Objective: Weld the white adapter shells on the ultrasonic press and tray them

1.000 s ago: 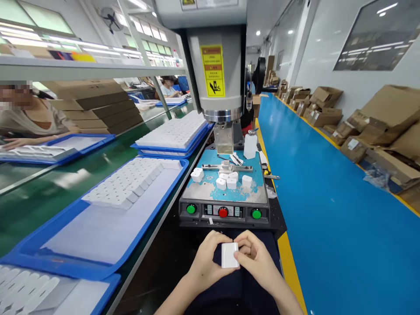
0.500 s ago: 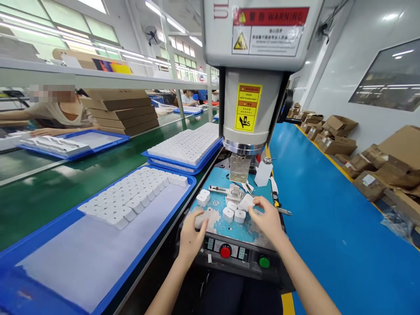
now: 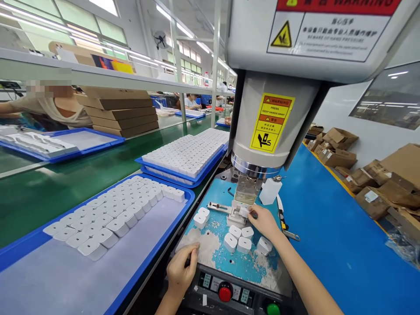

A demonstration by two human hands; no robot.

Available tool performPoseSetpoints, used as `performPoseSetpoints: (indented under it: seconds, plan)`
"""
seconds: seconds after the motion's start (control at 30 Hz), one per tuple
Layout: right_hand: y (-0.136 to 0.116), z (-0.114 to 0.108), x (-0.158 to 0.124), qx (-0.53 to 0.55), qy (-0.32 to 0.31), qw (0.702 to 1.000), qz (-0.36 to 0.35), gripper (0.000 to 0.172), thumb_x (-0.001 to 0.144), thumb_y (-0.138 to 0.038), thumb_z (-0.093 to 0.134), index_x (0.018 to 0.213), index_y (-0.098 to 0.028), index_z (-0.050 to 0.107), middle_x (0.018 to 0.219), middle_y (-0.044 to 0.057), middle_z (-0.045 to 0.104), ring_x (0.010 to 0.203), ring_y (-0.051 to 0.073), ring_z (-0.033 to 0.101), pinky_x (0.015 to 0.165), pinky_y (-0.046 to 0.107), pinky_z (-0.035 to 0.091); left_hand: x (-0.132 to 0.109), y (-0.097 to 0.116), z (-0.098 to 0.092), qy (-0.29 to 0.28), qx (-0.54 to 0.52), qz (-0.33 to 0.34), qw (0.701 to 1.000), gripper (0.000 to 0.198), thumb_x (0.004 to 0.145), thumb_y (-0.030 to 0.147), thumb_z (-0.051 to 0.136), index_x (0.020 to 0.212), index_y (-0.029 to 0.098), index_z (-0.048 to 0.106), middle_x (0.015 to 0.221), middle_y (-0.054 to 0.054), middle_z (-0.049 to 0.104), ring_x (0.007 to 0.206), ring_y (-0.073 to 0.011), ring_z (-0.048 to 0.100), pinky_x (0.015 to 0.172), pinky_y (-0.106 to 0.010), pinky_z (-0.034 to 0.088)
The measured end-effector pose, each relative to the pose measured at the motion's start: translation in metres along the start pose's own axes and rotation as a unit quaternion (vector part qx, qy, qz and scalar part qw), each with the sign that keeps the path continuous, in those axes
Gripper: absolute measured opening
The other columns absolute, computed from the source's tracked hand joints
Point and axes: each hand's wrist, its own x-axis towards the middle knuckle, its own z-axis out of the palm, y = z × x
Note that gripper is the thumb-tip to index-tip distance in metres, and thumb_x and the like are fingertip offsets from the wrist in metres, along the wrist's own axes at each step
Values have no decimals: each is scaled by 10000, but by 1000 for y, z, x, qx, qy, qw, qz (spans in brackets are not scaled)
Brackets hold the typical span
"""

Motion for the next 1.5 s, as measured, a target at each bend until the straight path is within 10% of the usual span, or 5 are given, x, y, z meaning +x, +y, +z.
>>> performPoseSetpoints:
  seconds: [0.87,1.07,1.27,1.5]
  plan:
    - [-31,12,7,-56,39,997,-20,120,801,-220,513,819,-228,631,852,51,653,580,149,536,494,249,329,7,7,-7,-46,19,-49,998,200,893,207,463,878,205,662,825,-40,721,795,-187,693,711,-297,556]
    - [-45,9,-72,-12,203,979,-13,197,884,-232,385,914,-221,580,1069,103,599,1023,254,564,844,385,447,4,3,-13,-74,4,-25,997,207,900,216,451,926,202,656,869,-47,723,842,-188,692,739,-301,561]
    - [-31,71,-182,-42,305,948,-73,171,784,-224,565,936,-285,616,1056,94,622,999,322,592,849,508,459,-3,-9,-5,-43,7,10,999,216,891,205,450,951,195,658,876,-53,726,841,-193,696,740,-305,565]
    - [-22,77,-174,-40,308,947,-82,185,810,-217,539,965,-260,631,1003,93,641,949,287,609,818,470,481,-2,-8,-3,-36,3,11,999,240,895,200,433,935,189,670,876,-67,732,843,-195,698,756,-312,564]
